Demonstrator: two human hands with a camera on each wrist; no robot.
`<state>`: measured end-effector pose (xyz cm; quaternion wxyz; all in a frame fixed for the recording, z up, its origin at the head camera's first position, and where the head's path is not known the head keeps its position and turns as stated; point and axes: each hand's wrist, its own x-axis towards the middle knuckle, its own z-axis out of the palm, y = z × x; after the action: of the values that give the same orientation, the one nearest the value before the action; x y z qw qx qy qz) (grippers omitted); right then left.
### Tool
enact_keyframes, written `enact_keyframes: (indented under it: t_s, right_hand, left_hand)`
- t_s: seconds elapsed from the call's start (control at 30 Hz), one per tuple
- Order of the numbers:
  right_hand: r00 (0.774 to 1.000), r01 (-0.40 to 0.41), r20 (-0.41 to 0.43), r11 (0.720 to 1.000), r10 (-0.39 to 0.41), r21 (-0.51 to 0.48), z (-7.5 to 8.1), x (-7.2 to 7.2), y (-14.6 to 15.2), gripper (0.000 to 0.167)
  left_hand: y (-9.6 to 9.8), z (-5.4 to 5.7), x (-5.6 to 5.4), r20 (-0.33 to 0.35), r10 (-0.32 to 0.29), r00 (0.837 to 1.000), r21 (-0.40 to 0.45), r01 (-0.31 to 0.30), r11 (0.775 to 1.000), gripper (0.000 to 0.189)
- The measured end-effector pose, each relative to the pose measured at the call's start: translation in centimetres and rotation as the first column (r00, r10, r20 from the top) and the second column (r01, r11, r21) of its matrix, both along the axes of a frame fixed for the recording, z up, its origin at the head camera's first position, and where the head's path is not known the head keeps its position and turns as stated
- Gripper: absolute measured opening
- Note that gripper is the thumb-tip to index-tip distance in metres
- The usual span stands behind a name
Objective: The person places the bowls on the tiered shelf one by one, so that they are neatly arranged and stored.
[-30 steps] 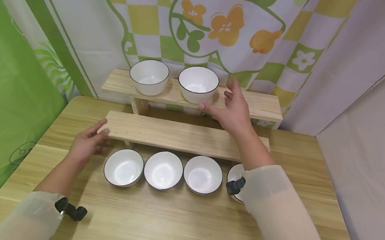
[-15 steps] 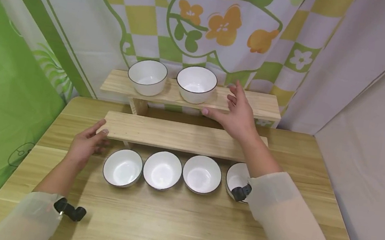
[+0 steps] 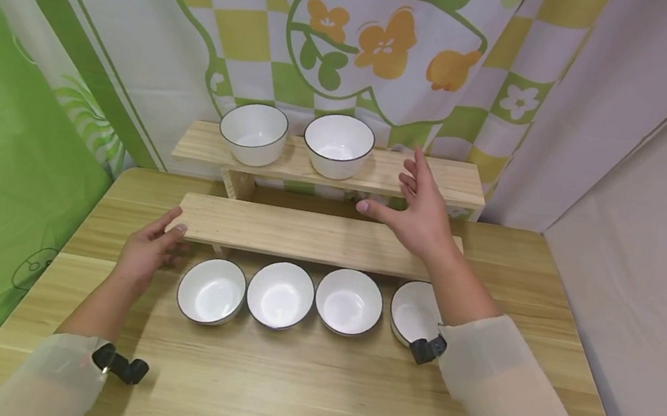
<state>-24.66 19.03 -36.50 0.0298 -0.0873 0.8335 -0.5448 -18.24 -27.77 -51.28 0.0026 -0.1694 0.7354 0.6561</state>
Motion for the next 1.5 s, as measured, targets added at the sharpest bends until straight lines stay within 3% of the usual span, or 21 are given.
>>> enact_keyframes:
  t_s: [0.7,1.5]
  right_hand:
    - [0.999,-0.03,0.009,0.997,0.031,-0.066,-1.5,2.5,1.8,0.128]
    - [0.999,-0.018,-0.041,1.0,0.019,0.012,-4.6,5.8,4.5,0.123]
  left_hand:
    - [0.0,0.2,0.0,0.007,-0.008,1.0,0.005,0.008,1.0,0.067]
    - [0.1,-0.1,0.0,-0.005,0.007,1.0,0.023,-0.007,1.0,0.064]
